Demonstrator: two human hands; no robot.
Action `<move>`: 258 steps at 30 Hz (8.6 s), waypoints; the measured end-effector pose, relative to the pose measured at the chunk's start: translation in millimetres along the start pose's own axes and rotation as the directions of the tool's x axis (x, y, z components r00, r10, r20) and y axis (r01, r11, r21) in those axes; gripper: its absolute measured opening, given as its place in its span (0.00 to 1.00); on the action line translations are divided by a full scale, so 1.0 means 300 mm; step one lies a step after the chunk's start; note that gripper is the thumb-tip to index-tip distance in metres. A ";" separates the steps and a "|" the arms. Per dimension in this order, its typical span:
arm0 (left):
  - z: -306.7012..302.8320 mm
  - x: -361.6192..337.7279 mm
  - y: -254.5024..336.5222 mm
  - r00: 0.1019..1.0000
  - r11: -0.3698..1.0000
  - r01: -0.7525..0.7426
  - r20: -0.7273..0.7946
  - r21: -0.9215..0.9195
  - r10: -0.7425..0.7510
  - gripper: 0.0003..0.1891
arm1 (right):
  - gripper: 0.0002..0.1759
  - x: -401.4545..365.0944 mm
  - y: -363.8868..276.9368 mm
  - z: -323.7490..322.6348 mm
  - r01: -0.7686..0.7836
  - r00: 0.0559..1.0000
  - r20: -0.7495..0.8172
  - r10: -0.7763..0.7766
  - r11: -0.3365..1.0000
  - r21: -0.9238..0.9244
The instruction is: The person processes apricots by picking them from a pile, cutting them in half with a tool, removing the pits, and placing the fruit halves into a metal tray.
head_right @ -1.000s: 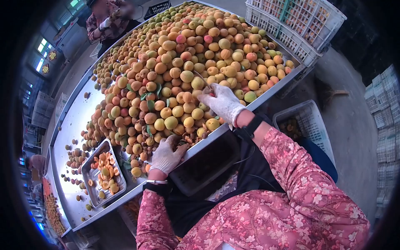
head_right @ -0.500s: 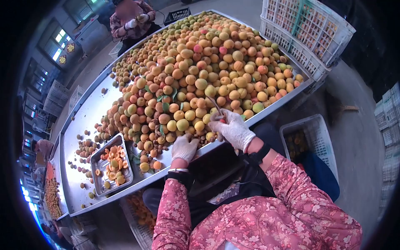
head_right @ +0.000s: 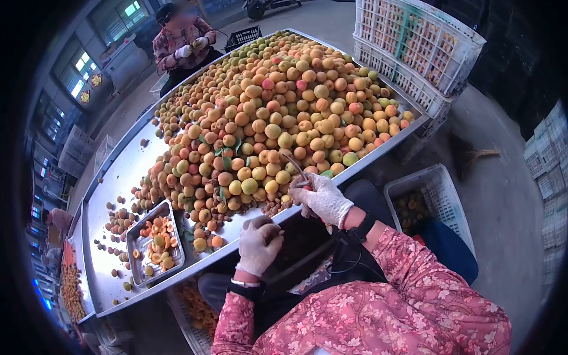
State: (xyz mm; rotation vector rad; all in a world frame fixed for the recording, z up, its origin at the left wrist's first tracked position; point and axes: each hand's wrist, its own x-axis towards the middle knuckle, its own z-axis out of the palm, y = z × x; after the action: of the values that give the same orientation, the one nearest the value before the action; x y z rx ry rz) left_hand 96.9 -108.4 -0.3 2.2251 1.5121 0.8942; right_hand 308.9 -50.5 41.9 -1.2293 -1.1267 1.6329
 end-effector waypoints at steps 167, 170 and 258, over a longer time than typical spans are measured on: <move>-0.170 0.110 -0.339 0.843 -0.498 0.038 0.296 -0.866 -0.450 0.26 | 0.18 0.237 0.101 0.556 0.380 0.922 0.301 -0.242 0.432 -0.818; -0.171 0.113 -0.368 0.839 -0.474 -0.003 0.256 -0.880 -0.481 0.22 | 0.19 0.245 0.110 0.556 0.422 0.900 0.323 -0.293 0.405 -0.811; -0.144 0.143 -0.344 0.850 -0.601 -0.142 0.214 -0.787 -0.482 0.24 | 0.33 0.255 0.035 0.531 0.388 0.921 0.329 -0.208 0.528 -0.755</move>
State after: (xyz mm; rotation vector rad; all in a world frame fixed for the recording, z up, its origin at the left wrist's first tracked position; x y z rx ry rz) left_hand 5.1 -32.2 -11.9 0.0426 0.2949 1.5406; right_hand 136.4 -12.5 32.7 -1.2920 -2.2518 0.9505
